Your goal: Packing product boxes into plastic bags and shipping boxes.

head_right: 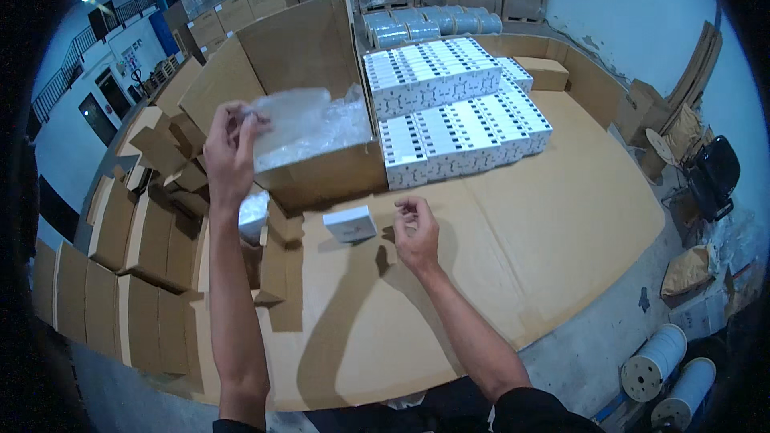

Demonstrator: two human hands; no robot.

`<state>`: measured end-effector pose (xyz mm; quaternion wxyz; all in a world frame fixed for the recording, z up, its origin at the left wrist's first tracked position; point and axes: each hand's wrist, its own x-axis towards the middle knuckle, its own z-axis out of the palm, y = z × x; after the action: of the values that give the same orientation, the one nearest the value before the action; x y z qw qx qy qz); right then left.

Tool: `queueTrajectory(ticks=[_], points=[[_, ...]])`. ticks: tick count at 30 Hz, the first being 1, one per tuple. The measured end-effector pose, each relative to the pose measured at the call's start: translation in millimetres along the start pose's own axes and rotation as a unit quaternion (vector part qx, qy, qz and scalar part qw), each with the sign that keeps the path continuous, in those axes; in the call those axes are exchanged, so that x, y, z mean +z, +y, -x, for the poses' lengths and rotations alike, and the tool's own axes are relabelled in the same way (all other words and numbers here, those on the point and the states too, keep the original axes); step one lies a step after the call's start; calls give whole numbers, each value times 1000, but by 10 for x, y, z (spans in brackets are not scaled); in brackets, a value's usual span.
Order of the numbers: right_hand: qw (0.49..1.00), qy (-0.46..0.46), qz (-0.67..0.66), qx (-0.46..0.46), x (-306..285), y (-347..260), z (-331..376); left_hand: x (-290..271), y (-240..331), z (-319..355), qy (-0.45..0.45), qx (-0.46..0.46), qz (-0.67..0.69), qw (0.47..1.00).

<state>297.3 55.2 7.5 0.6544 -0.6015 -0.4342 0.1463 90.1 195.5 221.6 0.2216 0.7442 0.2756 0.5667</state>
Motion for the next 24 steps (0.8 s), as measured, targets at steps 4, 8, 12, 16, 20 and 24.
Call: queueTrajectory(ticks=[4, 8, 12, 16, 20, 24], points=[[982, -58, -171, -52, -123, -411, 49, -20, 119, 818, -82, -64, -24, 994], [971, -224, -52, -61, -202, -671, 172, 51, 134, 1391, -160, -93, -72, 980], [963, -263, 33, -55, -75, -667, 313, 238, -150, 1747, -193, -76, -58, 976], [978, -210, -6, 9, 19, -457, 421, 482, -218, 2153, 8, -103, -85, 991], [989, -137, -23, 48, 129, -499, 467, 552, -245, 2444, 11, -308, 174, 935], [990, -136, 7, 30, 179, -411, 479, 649, -225, 2405, -57, -381, 224, 895]])
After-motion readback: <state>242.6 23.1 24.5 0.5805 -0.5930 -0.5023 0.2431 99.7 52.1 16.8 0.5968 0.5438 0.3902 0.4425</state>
